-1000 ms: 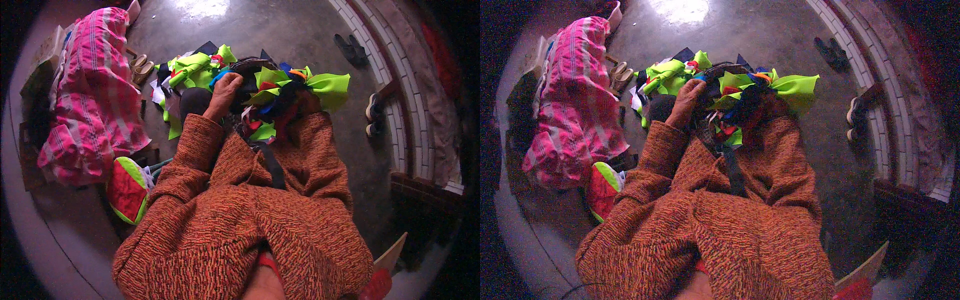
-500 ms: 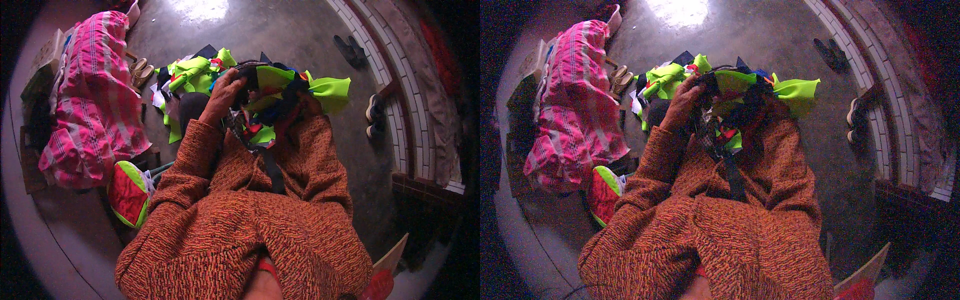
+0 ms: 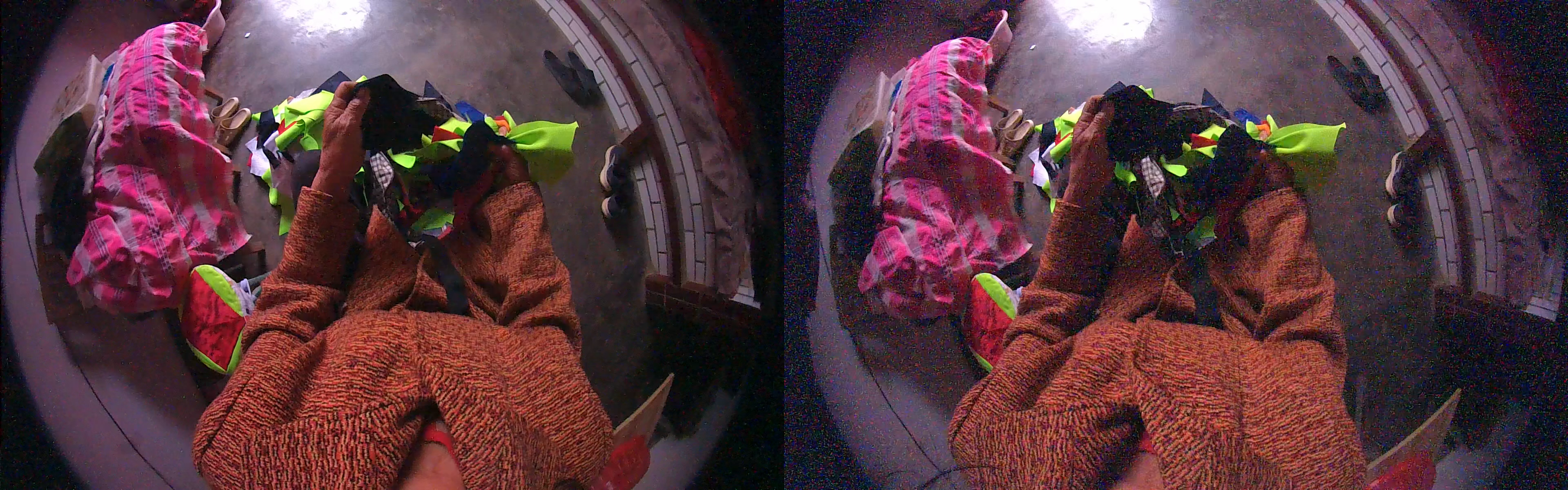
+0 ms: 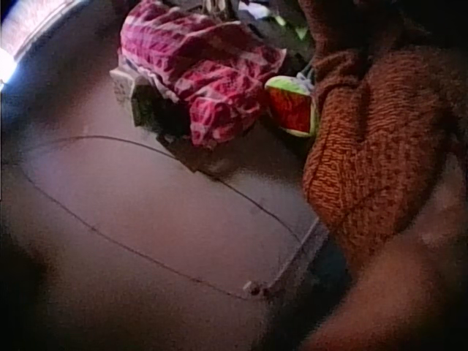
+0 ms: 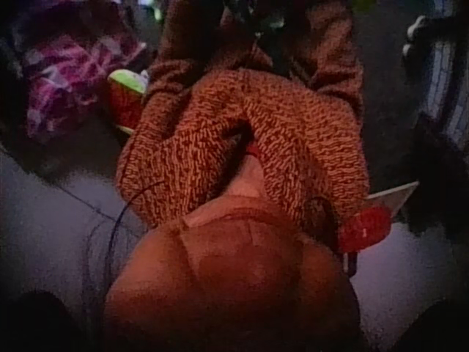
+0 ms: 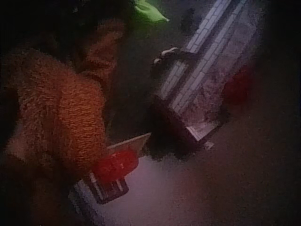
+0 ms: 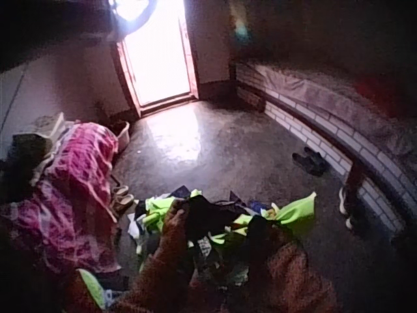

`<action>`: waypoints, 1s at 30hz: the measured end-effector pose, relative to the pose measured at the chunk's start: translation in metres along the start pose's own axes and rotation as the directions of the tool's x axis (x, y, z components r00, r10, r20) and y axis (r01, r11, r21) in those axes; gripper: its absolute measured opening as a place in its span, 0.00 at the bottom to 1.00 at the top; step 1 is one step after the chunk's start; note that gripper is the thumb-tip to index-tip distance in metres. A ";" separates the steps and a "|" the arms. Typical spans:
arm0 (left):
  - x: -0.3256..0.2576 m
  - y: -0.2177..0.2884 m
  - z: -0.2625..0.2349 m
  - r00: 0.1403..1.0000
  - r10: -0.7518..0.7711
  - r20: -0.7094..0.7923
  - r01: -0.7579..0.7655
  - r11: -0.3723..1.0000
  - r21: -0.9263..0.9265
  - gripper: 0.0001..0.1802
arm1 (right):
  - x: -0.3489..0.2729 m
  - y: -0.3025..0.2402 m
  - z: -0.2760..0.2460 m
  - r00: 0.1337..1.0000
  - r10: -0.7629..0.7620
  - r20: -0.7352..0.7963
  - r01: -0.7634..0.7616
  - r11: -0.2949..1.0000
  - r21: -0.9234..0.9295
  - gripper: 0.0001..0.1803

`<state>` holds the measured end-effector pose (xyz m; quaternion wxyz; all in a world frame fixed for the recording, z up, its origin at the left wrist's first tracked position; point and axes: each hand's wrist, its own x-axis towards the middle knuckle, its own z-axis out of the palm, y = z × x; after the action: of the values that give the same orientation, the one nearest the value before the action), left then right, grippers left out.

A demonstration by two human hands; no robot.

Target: The person sits on the floor and sorts through a pile of colorful fabric pieces, picking them up one by one, inspecting them, and placing them into a checkered bag. The person handles various colors including green, red, blue, and white, occasionally folding or adjusting the pieces before placing them inside the bag.

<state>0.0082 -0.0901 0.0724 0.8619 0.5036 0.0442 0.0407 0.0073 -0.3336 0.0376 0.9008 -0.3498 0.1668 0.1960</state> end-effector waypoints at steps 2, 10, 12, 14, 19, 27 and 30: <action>-0.001 0.002 0.003 1.000 -0.016 0.002 0.016 1.000 0.000 0.05 | -0.002 0.000 0.000 1.000 0.000 -0.013 0.000 1.000 0.006 0.26; -0.003 -0.006 -0.001 0.999 -0.025 0.023 0.024 0.998 0.052 0.08 | -0.006 -0.009 -0.004 0.998 -0.013 -0.057 0.015 0.999 0.039 0.26; 0.000 -0.015 -0.005 0.998 -0.044 0.035 0.039 0.991 0.129 0.10 | -0.007 -0.011 -0.004 0.998 -0.006 -0.063 0.009 0.999 0.048 0.26; 0.003 -0.030 -0.006 0.995 -0.092 0.033 0.083 0.974 0.209 0.13 | -0.008 -0.012 -0.004 0.997 -0.002 -0.072 0.006 0.998 0.057 0.26; -0.005 -0.072 -0.016 0.990 -0.077 0.120 0.012 0.885 0.466 0.21 | -0.012 -0.009 0.003 0.994 0.032 -0.105 -0.023 0.996 0.090 0.26; -0.018 -0.056 0.024 0.962 -0.180 0.206 0.054 0.862 0.503 0.13 | -0.016 -0.005 0.008 0.989 0.076 -0.125 -0.058 0.988 0.143 0.26; -0.024 -0.066 0.037 0.937 -0.146 0.317 -0.047 0.847 0.529 0.14 | -0.014 -0.005 0.001 0.990 0.138 0.009 -0.138 0.983 0.117 0.23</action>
<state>-0.0094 -0.1570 0.0337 0.6848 0.7188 -0.0850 -0.0847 -0.0024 -0.3397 0.0467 0.9042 -0.2835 0.2014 0.2481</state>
